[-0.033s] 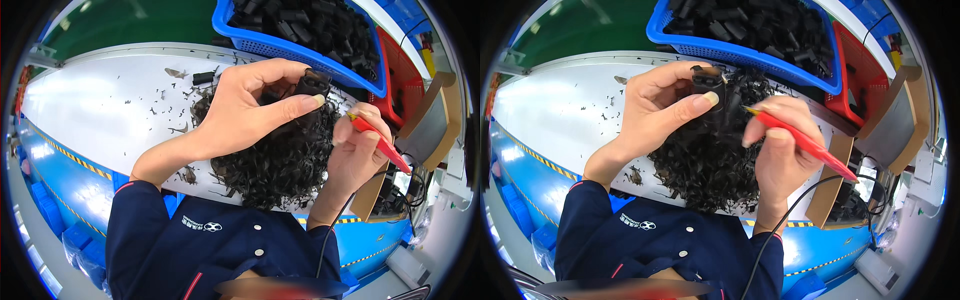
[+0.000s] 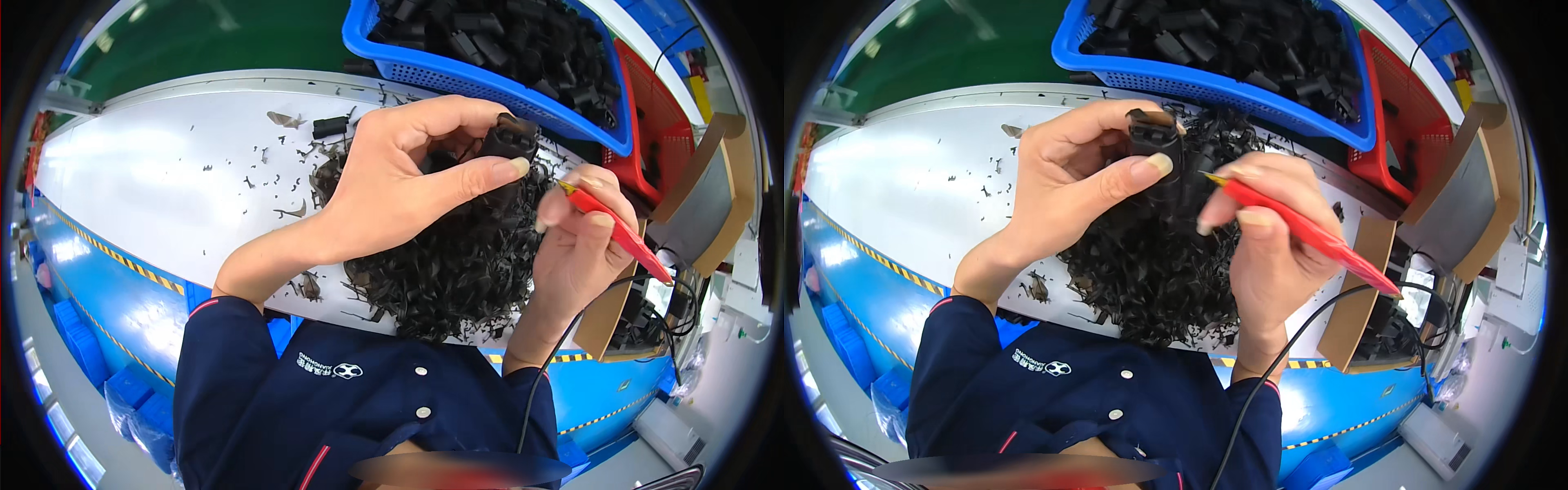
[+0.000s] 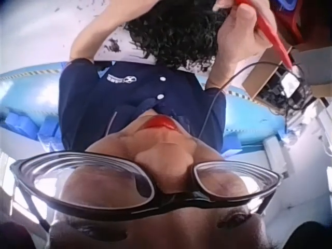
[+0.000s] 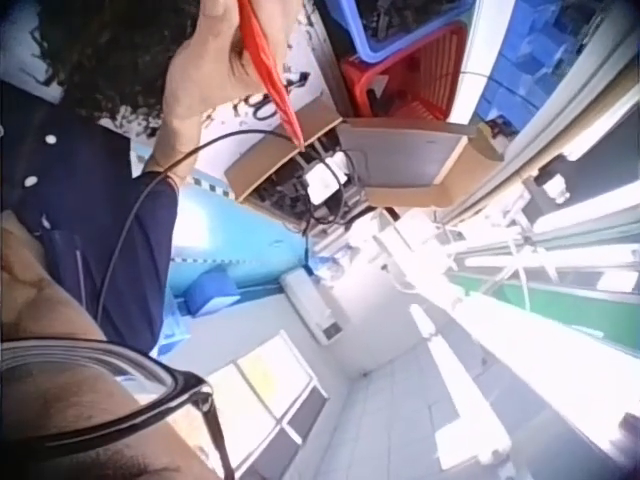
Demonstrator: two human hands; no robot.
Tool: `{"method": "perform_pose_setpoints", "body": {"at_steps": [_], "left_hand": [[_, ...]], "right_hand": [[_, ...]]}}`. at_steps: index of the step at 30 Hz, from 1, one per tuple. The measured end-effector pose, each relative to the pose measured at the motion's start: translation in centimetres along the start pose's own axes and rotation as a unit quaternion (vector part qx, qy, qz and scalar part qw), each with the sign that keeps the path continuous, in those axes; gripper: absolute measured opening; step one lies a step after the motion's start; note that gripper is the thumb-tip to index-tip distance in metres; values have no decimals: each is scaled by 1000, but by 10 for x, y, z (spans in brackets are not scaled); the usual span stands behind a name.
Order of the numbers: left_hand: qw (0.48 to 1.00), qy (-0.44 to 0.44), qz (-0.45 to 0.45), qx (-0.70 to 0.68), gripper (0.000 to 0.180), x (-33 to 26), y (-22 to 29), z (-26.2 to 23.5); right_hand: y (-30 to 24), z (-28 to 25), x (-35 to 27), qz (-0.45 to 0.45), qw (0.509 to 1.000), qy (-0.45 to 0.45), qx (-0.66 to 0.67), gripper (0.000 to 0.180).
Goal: The person cleans and deburrs black plastic components using a red handheld deburring tool.
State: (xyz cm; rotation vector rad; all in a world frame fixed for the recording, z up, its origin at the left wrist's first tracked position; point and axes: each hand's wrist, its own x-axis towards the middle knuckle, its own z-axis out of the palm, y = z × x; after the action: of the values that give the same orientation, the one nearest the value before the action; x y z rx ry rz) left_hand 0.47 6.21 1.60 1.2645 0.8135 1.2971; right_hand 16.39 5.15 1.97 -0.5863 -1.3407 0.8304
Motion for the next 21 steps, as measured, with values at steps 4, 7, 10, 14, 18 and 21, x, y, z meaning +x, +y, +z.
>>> {"method": "perform_pose_setpoints", "body": {"at_steps": [4, 7, 10, 14, 18, 21], "left_hand": [[998, -3, 59, -35, 25, 1, -4, 5], [998, -15, 65, -20, 25, 2, -8, 3], [997, -14, 77, -1, 25, 1, -8, 3], [995, -5, 83, 48, 22, -1, -6, 3], [992, -41, 77, 94, 28, -4, -5, 0], [990, -32, 86, 105, 22, -4, -6, 2]], "right_hand": [[6, -1, 1, -13, 999, 3, -34, 20], [3, 1, 1, 26, 999, 4, -27, 17], [-2, 4, 1, 51, 999, -3, -15, 16], [2, 0, -2, -17, 993, -33, -112, 13], [1, 2, -6, -20, 985, -21, -169, 12], [5, 1, -2, -200, 927, -41, -315, 18]]}}
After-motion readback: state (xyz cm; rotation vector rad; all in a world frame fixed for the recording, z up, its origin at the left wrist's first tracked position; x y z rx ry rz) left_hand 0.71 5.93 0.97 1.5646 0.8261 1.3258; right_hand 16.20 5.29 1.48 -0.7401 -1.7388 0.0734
